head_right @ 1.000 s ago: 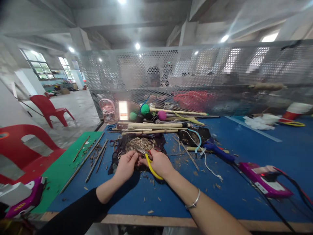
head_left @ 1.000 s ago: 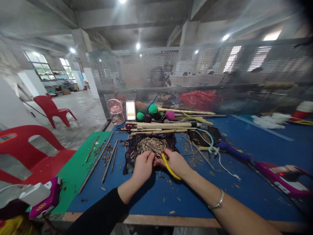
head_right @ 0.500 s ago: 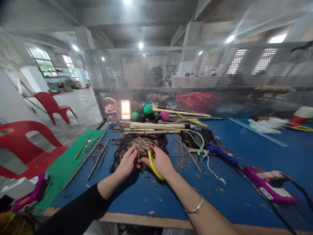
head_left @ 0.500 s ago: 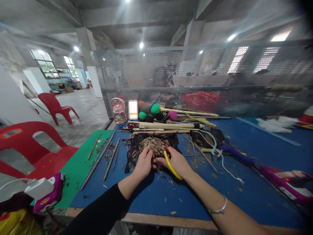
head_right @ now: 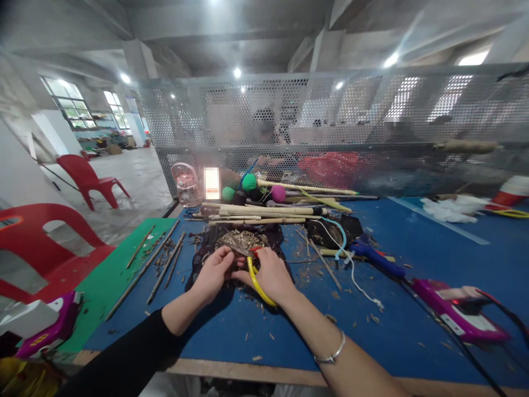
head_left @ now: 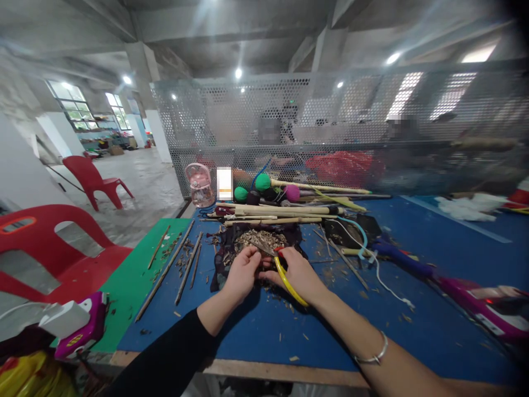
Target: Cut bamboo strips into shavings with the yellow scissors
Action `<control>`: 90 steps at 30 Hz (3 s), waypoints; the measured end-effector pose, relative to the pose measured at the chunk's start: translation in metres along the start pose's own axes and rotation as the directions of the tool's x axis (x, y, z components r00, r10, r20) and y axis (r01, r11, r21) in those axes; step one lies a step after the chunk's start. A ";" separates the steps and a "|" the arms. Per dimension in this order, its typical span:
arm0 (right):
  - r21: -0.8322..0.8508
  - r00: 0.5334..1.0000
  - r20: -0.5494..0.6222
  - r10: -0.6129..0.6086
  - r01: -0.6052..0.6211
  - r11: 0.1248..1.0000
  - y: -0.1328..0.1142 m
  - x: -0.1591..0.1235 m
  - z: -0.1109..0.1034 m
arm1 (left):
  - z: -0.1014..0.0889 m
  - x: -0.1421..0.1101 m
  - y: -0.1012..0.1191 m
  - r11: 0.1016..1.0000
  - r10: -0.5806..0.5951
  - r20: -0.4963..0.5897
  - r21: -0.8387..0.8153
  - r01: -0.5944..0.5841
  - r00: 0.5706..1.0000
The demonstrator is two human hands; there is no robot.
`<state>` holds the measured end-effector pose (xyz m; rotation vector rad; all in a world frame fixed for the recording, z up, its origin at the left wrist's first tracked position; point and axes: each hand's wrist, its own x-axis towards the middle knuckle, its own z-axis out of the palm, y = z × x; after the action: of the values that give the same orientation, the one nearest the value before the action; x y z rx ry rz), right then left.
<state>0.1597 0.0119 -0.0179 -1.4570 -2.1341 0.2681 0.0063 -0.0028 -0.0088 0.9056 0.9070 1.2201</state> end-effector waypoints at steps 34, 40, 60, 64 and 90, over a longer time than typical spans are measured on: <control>-0.051 0.988 0.112 0.105 -0.099 0.994 -0.010 -0.001 -0.002 | -0.002 -0.007 -0.003 0.736 0.355 -0.040 0.628 -0.253 0.934; -0.039 0.985 0.148 0.090 -0.086 0.996 -0.006 -0.003 -0.003 | -0.003 -0.004 -0.011 0.814 0.288 -0.041 0.537 -0.222 0.957; -0.159 0.987 0.143 0.074 -0.051 0.986 -0.002 0.001 -0.003 | -0.003 -0.006 -0.013 0.767 0.287 -0.013 0.602 -0.221 0.958; -0.128 0.983 0.166 0.082 -0.061 0.990 0.001 0.001 -0.006 | -0.007 -0.002 -0.016 0.824 0.214 0.022 0.534 -0.192 0.977; 0.010 0.972 0.215 0.101 -0.105 0.994 0.001 0.002 -0.012 | -0.002 -0.008 -0.002 0.855 0.147 0.084 0.491 -0.169 0.986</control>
<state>0.1661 0.0122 -0.0081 -1.5913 -2.2166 0.5059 0.0045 -0.0107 -0.0106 1.4389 1.1563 1.1144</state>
